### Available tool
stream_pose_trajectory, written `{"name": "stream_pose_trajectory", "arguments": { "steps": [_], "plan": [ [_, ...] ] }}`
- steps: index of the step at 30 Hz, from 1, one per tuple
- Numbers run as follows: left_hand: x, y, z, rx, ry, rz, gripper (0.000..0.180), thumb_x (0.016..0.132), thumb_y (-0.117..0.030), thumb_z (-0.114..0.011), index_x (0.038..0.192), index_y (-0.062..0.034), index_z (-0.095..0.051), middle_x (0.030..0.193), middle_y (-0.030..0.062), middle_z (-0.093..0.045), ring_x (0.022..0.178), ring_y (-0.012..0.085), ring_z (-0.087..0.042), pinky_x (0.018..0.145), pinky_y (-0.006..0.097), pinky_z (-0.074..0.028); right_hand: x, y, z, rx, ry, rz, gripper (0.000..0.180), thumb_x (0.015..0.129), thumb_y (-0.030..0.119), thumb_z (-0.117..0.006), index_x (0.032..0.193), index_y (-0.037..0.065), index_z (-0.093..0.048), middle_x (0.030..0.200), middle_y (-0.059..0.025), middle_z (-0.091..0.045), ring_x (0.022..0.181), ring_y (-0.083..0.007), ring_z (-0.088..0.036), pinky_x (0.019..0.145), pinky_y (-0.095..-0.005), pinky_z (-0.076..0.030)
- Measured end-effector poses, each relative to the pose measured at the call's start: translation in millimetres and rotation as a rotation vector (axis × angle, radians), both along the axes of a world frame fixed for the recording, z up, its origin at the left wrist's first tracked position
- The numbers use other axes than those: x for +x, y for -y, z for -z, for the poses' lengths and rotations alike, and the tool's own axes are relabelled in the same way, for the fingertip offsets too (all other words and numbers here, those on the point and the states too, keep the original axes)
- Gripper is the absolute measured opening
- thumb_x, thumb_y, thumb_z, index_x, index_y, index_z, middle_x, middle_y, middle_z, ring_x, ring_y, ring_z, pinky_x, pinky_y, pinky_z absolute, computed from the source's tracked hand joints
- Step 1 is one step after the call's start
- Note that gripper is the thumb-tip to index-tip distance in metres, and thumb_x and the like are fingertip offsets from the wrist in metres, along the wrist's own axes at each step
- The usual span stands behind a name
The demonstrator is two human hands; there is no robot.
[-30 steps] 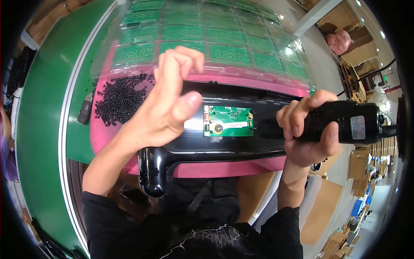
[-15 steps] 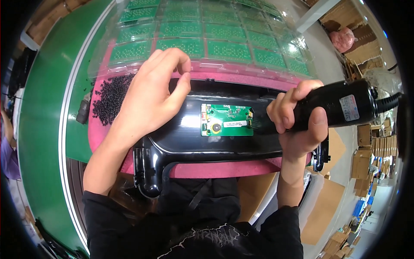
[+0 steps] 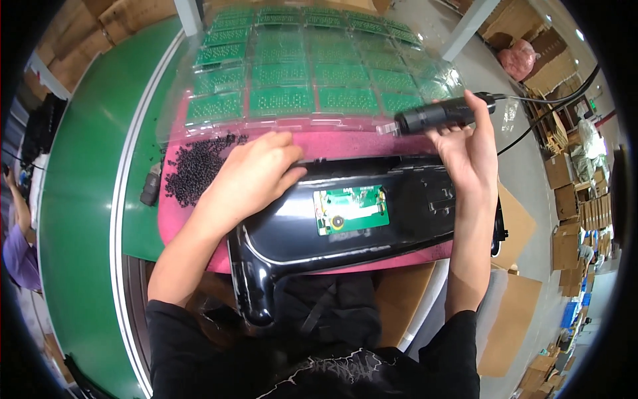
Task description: Assembling electronic circuit boards into plastic housings using an electric screwdriver.
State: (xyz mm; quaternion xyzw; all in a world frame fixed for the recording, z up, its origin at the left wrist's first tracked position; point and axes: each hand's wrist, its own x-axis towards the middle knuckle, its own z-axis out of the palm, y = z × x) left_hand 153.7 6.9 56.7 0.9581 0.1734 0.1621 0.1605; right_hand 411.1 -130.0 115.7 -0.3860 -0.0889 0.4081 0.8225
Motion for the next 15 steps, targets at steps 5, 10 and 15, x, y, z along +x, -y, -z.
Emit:
{"name": "stream_pose_trajectory", "arguments": {
  "steps": [5, 10, 15],
  "plan": [
    [-6, -1, -3, 0.041, -0.065, 0.019, 0.025, 0.083, -0.026, -0.068, 0.084, -0.001, -0.068, 0.084, 0.0124, -0.062, 0.079, 0.0332, -0.063, 0.069, 0.043, -0.051, -19, 22, -5, -0.077, 0.038, 0.052, 0.029, 0.092, 0.015, -0.059, 0.115, 0.0, -0.05, 0.109, -0.0087, -0.053, 0.105, -0.0206, -0.058, 0.087, -0.0433, -0.052],
    [-17, 17, -35, 0.062, 0.083, -0.019, 0.015, 0.079, -0.016, -0.071, 0.081, -0.0013, -0.066, 0.082, 0.0106, -0.06, 0.072, 0.0311, -0.062, 0.064, 0.043, -0.049, -17, 105, -24, 0.208, 0.611, 0.295, 0.029, 0.093, 0.01, -0.051, 0.122, 0.006, -0.049, 0.111, -0.0048, -0.052, 0.082, -0.0117, -0.047, 0.069, -0.0275, -0.043],
    [-74, 37, -49, 0.242, 0.437, -0.261, 0.026, 0.073, 0.009, -0.064, 0.098, 0.0024, -0.069, 0.085, 0.0153, -0.061, 0.08, 0.0274, -0.062, 0.068, 0.033, -0.051, 40, 197, 0, 0.117, 1.052, 0.875, 0.024, 0.091, 0.002, -0.05, 0.114, 0.003, -0.045, 0.102, -0.0074, -0.051, 0.08, -0.013, -0.047, 0.07, -0.0305, -0.043]
  ]
}}
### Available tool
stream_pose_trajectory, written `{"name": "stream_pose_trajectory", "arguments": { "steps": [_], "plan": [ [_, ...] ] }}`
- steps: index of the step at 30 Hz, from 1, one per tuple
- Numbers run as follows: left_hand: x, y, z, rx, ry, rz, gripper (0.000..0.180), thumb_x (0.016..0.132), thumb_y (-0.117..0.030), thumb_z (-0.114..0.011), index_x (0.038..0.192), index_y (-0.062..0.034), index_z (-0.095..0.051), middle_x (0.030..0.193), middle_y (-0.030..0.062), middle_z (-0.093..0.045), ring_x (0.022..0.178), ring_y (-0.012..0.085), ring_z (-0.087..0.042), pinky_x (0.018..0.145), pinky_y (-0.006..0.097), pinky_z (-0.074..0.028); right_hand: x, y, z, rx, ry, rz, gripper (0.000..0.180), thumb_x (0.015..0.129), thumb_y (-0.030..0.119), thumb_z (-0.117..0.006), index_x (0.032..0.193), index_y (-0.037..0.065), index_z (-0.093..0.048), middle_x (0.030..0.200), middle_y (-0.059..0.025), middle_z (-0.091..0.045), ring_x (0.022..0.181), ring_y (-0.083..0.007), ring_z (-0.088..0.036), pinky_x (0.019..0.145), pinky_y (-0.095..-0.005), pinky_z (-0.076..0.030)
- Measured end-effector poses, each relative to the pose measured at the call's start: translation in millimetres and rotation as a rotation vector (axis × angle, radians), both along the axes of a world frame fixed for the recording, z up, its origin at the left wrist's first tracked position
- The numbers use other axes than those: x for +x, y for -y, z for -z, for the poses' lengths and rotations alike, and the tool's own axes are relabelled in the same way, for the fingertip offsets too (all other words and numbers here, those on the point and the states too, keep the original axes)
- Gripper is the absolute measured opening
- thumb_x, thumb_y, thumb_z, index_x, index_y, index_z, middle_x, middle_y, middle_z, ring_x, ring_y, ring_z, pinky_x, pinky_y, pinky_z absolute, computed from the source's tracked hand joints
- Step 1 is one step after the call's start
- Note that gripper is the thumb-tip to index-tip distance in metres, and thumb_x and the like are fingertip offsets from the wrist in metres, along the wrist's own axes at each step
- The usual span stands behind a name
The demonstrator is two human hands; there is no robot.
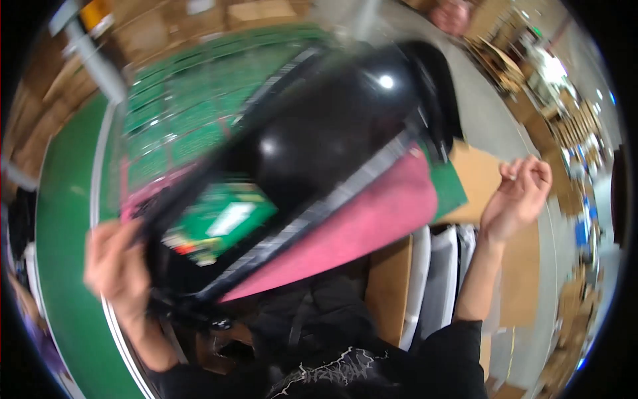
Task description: Assembling electronic circuit boards into plastic housings using an electric screwdriver.
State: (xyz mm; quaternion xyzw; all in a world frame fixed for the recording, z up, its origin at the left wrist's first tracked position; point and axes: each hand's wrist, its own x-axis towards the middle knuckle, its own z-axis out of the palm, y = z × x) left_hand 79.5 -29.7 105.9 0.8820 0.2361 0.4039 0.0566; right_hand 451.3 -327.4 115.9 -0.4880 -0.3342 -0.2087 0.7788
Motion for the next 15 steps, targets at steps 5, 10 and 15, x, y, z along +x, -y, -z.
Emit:
{"name": "stream_pose_trajectory", "arguments": {
  "steps": [5, 10, 15],
  "plan": [
    [-134, -37, 25, -0.365, 0.628, -0.723, 0.041, 0.099, -0.024, -0.051, 0.131, 0.0024, -0.055, 0.132, 0.0169, -0.056, 0.122, 0.0253, -0.051, 0.106, 0.037, -0.038, 72, 101, 105, -0.415, -0.253, 0.455, 0.026, 0.089, 0.0, -0.056, 0.114, 0.004, -0.049, 0.095, -0.0027, -0.055, 0.084, -0.0106, -0.053, 0.074, -0.025, -0.047],
    [-163, -35, 34, -0.384, 1.037, -0.152, 0.011, 0.07, -0.013, -0.069, 0.071, -0.0025, -0.067, 0.077, 0.0116, -0.063, 0.071, 0.0269, -0.061, 0.061, 0.039, -0.052, 93, 196, 250, -0.909, -0.494, 0.82, 0.026, 0.087, 0.008, -0.057, 0.111, 0.0, -0.051, 0.094, -0.0159, -0.065, 0.088, -0.0256, -0.065, 0.081, -0.0372, -0.052],
    [-197, -57, 26, -0.813, 0.986, 0.045, 0.011, 0.075, -0.019, -0.068, 0.077, -0.0082, -0.068, 0.081, 0.0105, -0.066, 0.077, 0.0294, -0.062, 0.062, 0.044, -0.05, 51, 251, 367, -1.489, -0.853, 0.648, 0.038, 0.081, 0.018, -0.06, 0.113, -0.001, -0.055, 0.101, -0.0249, -0.066, 0.1, -0.0409, -0.062, 0.09, -0.0472, -0.048]
  ]
}}
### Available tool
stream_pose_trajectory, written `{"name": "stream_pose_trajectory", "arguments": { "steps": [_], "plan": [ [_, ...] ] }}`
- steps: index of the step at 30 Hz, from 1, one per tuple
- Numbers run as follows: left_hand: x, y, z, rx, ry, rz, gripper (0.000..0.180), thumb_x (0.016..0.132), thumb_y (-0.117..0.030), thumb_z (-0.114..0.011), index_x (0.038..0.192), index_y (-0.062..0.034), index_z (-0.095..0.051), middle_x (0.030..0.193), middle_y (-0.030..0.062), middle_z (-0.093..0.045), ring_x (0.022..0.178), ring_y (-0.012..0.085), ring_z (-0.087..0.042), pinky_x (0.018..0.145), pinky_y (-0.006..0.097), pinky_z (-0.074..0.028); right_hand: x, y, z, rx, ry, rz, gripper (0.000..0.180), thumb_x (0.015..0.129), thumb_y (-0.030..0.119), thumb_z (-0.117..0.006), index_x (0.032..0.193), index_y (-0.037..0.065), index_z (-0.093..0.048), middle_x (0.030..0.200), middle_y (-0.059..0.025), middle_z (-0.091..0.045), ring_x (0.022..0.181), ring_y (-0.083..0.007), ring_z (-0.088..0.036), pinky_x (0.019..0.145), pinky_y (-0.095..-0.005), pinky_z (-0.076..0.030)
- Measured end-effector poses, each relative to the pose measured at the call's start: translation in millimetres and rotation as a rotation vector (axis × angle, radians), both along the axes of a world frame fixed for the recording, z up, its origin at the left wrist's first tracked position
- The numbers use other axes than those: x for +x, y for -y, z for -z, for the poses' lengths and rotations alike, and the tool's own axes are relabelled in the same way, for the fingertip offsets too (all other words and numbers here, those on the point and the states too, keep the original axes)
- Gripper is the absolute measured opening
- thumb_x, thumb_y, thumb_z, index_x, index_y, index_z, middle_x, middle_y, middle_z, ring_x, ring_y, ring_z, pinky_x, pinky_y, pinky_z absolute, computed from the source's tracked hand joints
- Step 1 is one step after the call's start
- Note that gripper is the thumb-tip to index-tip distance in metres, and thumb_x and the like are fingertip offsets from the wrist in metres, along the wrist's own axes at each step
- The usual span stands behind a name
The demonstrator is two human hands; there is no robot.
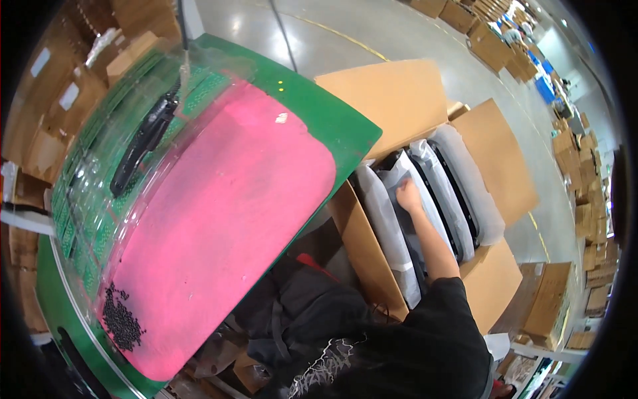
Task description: Assembling electronic circuit boards into plastic housings using an electric screwdriver.
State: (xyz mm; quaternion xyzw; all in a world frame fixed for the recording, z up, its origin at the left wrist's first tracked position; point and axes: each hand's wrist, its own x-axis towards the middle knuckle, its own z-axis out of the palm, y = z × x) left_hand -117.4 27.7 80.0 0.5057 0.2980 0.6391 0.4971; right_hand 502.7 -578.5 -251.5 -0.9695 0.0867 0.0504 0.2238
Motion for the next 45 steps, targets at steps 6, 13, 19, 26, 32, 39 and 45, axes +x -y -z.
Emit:
{"name": "stream_pose_trajectory", "arguments": {
  "steps": [6, 13, 19, 26, 32, 39, 45],
  "plan": [
    [-43, -44, 29, -0.339, 0.244, -0.143, 0.034, 0.075, -0.024, -0.072, 0.102, -0.0048, -0.067, 0.112, 0.015, -0.065, 0.108, 0.0314, -0.057, 0.082, 0.047, -0.05, -41, 20, 68, 0.362, -0.511, 0.433, 0.049, 0.078, 0.033, -0.063, 0.108, -0.005, -0.066, 0.115, -0.0285, -0.063, 0.109, -0.0387, -0.061, 0.095, -0.0402, -0.047],
    [-12, -59, 38, -0.248, 0.132, -0.401, 0.015, 0.08, -0.017, -0.061, 0.078, -0.0024, -0.06, 0.082, 0.0112, -0.058, 0.083, 0.026, -0.057, 0.076, 0.044, -0.045, -53, 14, -27, 0.113, -0.163, 0.142, 0.041, 0.072, 0.037, -0.074, 0.069, -0.003, -0.065, 0.072, -0.0194, -0.068, 0.074, -0.0276, -0.068, 0.071, -0.0407, -0.052],
    [70, -59, 15, 0.092, -0.42, -0.072, 0.044, 0.1, -0.016, -0.041, 0.138, 0.006, -0.04, 0.142, 0.0163, -0.045, 0.135, 0.0264, -0.038, 0.111, 0.04, -0.035, -54, -45, -196, 0.13, 0.567, -0.059, 0.029, 0.087, 0.021, -0.067, 0.083, -0.007, -0.063, 0.066, -0.0243, -0.062, 0.06, -0.0364, -0.064, 0.058, -0.0423, -0.048],
    [235, 45, -13, 0.328, -0.626, 0.432, 0.022, 0.093, -0.009, -0.056, 0.112, 0.0022, -0.058, 0.101, 0.0084, -0.062, 0.095, 0.0162, -0.06, 0.088, 0.03, -0.046, -90, -174, -332, -0.027, 0.689, -1.196, 0.02, 0.059, 0.0, -0.06, 0.067, 0.007, -0.043, 0.063, -0.0076, -0.043, 0.053, -0.0263, -0.053, 0.045, -0.0385, -0.043],
    [321, 64, -12, 0.606, -0.916, 0.772, 0.032, 0.086, -0.019, -0.066, 0.112, -0.0012, -0.061, 0.104, 0.0137, -0.065, 0.101, 0.0277, -0.062, 0.089, 0.038, -0.049, -153, -296, -341, -0.293, 0.37, -1.888, 0.02, 0.077, 0.022, -0.064, 0.082, 0.01, -0.049, 0.077, -0.0028, -0.053, 0.069, -0.0184, -0.065, 0.046, -0.0329, -0.049],
    [293, 25, 22, 0.755, -1.078, 0.729, 0.019, 0.08, -0.013, -0.069, 0.093, 0.0005, -0.065, 0.089, 0.0147, -0.064, 0.085, 0.034, -0.063, 0.075, 0.042, -0.051, -164, -437, -368, 0.255, 0.413, -1.964, 0.03, 0.087, 0.033, -0.062, 0.08, 0.005, -0.055, 0.069, -0.0126, -0.061, 0.064, -0.0321, -0.064, 0.055, -0.0412, -0.05],
    [293, 28, 29, 0.822, -1.12, 0.735, 0.03, 0.079, -0.019, -0.069, 0.103, -0.0015, -0.064, 0.095, 0.0124, -0.063, 0.094, 0.0308, -0.061, 0.082, 0.041, -0.051, -151, -580, -341, 0.372, 0.598, -1.786, 0.024, 0.086, 0.013, -0.062, 0.108, 0.003, -0.057, 0.103, -0.0141, -0.06, 0.099, -0.0324, -0.056, 0.084, -0.0406, -0.046]
  ]
}}
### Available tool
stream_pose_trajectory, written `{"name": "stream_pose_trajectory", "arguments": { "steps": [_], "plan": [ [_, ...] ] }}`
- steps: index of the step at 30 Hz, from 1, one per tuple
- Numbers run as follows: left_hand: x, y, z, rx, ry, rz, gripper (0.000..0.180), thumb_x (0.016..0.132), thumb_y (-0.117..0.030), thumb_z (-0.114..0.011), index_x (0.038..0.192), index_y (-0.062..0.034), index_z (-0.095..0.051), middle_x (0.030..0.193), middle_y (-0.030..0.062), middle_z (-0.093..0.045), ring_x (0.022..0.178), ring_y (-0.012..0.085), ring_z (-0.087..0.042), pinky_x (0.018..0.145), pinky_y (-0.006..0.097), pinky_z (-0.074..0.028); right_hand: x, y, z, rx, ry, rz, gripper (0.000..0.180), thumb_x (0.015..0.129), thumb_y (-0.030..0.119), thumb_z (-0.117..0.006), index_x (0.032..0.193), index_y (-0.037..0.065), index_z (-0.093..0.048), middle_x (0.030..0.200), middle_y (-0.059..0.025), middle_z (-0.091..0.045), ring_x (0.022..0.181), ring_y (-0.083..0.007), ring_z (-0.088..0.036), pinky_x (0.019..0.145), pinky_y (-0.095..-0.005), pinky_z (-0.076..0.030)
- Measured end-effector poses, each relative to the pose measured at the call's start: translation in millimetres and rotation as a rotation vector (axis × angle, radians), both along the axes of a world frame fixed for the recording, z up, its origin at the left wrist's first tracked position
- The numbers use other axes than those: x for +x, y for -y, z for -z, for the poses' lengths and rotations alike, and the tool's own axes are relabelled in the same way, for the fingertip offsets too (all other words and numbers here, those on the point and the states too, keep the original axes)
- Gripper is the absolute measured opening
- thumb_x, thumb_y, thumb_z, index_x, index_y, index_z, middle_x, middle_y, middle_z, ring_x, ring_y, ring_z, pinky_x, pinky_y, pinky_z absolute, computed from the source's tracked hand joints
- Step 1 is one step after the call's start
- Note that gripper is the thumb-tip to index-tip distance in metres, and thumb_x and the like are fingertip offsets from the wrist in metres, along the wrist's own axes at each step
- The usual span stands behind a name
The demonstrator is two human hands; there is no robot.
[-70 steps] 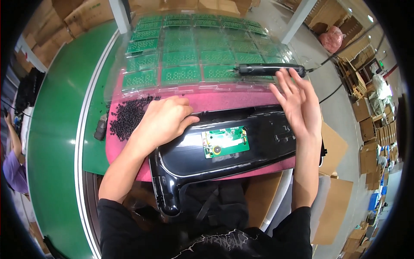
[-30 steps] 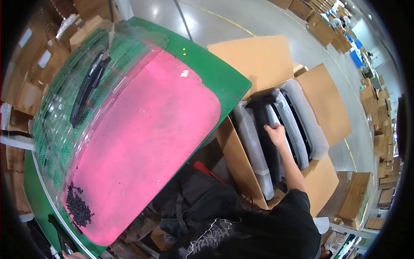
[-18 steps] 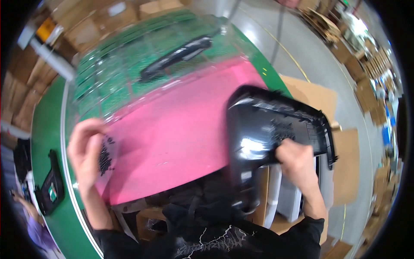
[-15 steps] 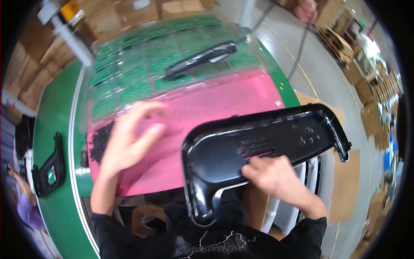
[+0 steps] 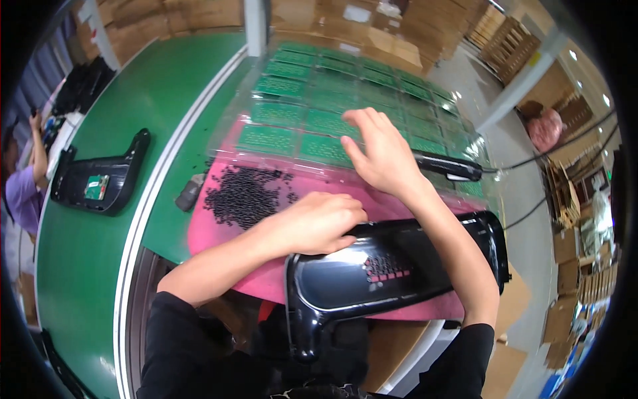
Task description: Assembling electronic circuit boards into plastic housings using an electric screwdriver.
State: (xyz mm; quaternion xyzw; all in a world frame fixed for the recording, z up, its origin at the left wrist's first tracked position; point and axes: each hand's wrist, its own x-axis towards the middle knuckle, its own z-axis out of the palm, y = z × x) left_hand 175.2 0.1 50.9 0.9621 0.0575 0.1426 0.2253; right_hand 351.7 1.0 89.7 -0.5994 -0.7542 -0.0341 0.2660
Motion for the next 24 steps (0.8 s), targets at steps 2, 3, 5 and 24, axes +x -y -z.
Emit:
{"name": "stream_pose_trajectory", "arguments": {
  "steps": [2, 3, 5, 24],
  "plan": [
    [1, -7, 4, 0.095, 0.091, 0.021, 0.028, 0.078, -0.018, -0.069, 0.1, -0.0015, -0.064, 0.093, 0.0118, -0.063, 0.092, 0.0302, -0.061, 0.08, 0.041, -0.051, -23, -38, 13, 0.015, 0.101, -0.104, 0.031, 0.086, 0.017, -0.062, 0.114, 0.005, -0.058, 0.116, -0.0148, -0.056, 0.109, -0.033, -0.053, 0.092, -0.0428, -0.043],
    [2, -9, 5, 0.087, 0.104, 0.03, 0.027, 0.077, -0.017, -0.069, 0.099, -0.0015, -0.064, 0.092, 0.0115, -0.063, 0.092, 0.0299, -0.061, 0.08, 0.041, -0.051, -33, -54, 17, 0.018, 0.093, -0.123, 0.031, 0.086, 0.017, -0.062, 0.114, 0.005, -0.058, 0.116, -0.0148, -0.056, 0.109, -0.033, -0.053, 0.092, -0.0428, -0.043],
    [1, -13, 7, 0.067, 0.128, 0.045, 0.025, 0.076, -0.015, -0.069, 0.096, -0.001, -0.065, 0.092, 0.0118, -0.063, 0.092, 0.0302, -0.061, 0.079, 0.041, -0.051, -52, -86, 25, -0.044, 0.252, -0.095, 0.039, 0.09, 0.028, -0.057, 0.124, 0.008, -0.057, 0.132, -0.016, -0.049, 0.123, -0.0329, -0.046, 0.102, -0.0472, -0.038],
    [-17, -26, -21, 0.361, 0.321, -0.149, 0.027, 0.068, -0.033, -0.077, 0.079, -0.011, -0.065, 0.077, 0.0, -0.061, 0.081, 0.0188, -0.058, 0.065, 0.035, -0.048, -17, 3, -45, 0.251, -0.421, -0.083, 0.008, 0.085, 0.001, -0.063, 0.091, -0.002, -0.067, 0.093, -0.0078, -0.068, 0.09, -0.0152, -0.064, 0.085, -0.027, -0.049]
  ]
}}
